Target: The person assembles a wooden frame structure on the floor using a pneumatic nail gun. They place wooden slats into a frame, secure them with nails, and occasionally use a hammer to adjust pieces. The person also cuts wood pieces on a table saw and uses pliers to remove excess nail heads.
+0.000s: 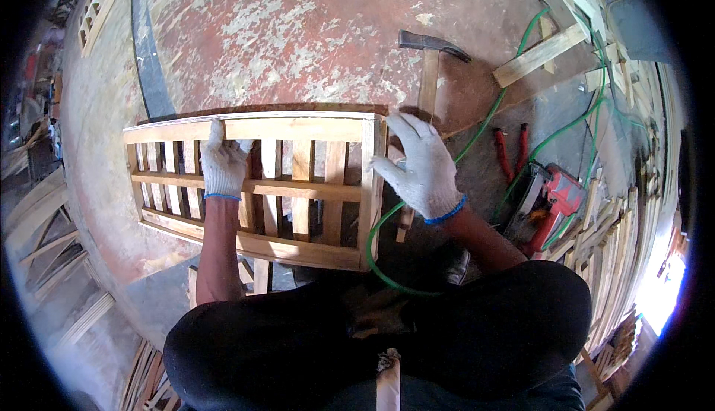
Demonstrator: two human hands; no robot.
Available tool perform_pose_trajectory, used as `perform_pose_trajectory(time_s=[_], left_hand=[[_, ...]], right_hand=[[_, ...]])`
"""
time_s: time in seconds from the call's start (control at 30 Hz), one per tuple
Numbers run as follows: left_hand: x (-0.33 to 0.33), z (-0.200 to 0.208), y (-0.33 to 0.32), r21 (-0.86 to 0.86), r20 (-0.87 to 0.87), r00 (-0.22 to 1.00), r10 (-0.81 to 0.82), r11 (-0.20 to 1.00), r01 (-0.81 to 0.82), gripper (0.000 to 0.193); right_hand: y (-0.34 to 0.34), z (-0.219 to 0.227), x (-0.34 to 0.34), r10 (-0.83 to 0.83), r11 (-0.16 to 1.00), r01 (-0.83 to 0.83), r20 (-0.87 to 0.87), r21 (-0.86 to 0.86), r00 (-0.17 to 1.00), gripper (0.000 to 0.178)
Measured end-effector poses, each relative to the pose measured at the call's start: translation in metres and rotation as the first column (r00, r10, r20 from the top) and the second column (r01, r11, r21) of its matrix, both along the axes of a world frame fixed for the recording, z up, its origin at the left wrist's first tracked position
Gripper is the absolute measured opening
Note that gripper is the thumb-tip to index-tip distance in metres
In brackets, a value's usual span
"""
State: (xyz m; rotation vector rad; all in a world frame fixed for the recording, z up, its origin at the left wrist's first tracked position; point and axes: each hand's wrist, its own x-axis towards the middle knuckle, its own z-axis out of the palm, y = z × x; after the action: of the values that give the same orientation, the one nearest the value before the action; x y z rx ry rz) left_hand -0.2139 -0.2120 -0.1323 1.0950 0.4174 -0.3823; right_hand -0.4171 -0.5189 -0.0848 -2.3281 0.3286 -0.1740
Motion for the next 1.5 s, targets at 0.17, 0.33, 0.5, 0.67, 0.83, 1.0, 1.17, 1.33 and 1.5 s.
perform_pose_trajectory(time_s=[0.17,0.33,0.5,0.67,0.83,1.0,1.17,1.33,1.5], left_hand=[[0.006,-0.008,0.009,-0.014,-0.006,1.0,0.011,1.0,-0.012,0.044],[0.004,-0.004,0.003,-0.052,-0.015,1.0,0.009,0.999,-0.01,0.028],[0.006,-0.01,0.01,-0.044,-0.003,1.0,0.012,0.999,-0.012,0.04],[0.007,-0.007,0.013,-0.097,-0.007,0.999,-0.038,0.995,0.037,0.039],[0.004,-0.005,0.009,-0.053,-0.012,0.995,-0.096,0.994,0.095,0.037],[-0.009,0.028,0.002,0.298,-0.199,0.88,-0.432,0.828,0.474,0.05],[-0.047,0.083,-0.046,0.983,-0.001,0.272,-0.962,-0.051,-0.178,0.059],[-0.019,0.053,-0.094,0.919,-0.126,-0.044,-0.991,-0.1,-0.381,0.085],[-0.014,0.025,-0.096,0.913,-0.218,-0.052,-0.975,-0.185,-0.363,0.073]], right_hand=[[0.006,0.013,0.039,0.138,0.976,-0.158,-0.137,-0.148,0.981,0.074],[0.011,-0.004,0.059,0.21,0.939,-0.259,-0.218,-0.226,0.953,0.061],[0.013,-0.007,0.071,0.19,0.928,-0.263,-0.272,-0.263,0.943,0.055],[0.01,-0.005,0.085,0.237,0.904,-0.357,-0.42,-0.234,0.876,0.057],[0.001,-0.024,0.083,0.332,0.859,-0.431,-0.339,-0.277,0.88,0.058],[0.001,-0.023,0.084,0.328,0.852,-0.438,-0.359,-0.285,0.873,0.059],[0.002,-0.026,0.084,0.338,0.859,-0.434,-0.335,-0.273,0.88,0.058],[0.001,-0.026,0.084,0.357,0.881,-0.417,-0.264,-0.222,0.896,0.056],[0.001,-0.021,0.084,0.344,0.893,-0.403,-0.274,-0.199,0.898,0.055]])
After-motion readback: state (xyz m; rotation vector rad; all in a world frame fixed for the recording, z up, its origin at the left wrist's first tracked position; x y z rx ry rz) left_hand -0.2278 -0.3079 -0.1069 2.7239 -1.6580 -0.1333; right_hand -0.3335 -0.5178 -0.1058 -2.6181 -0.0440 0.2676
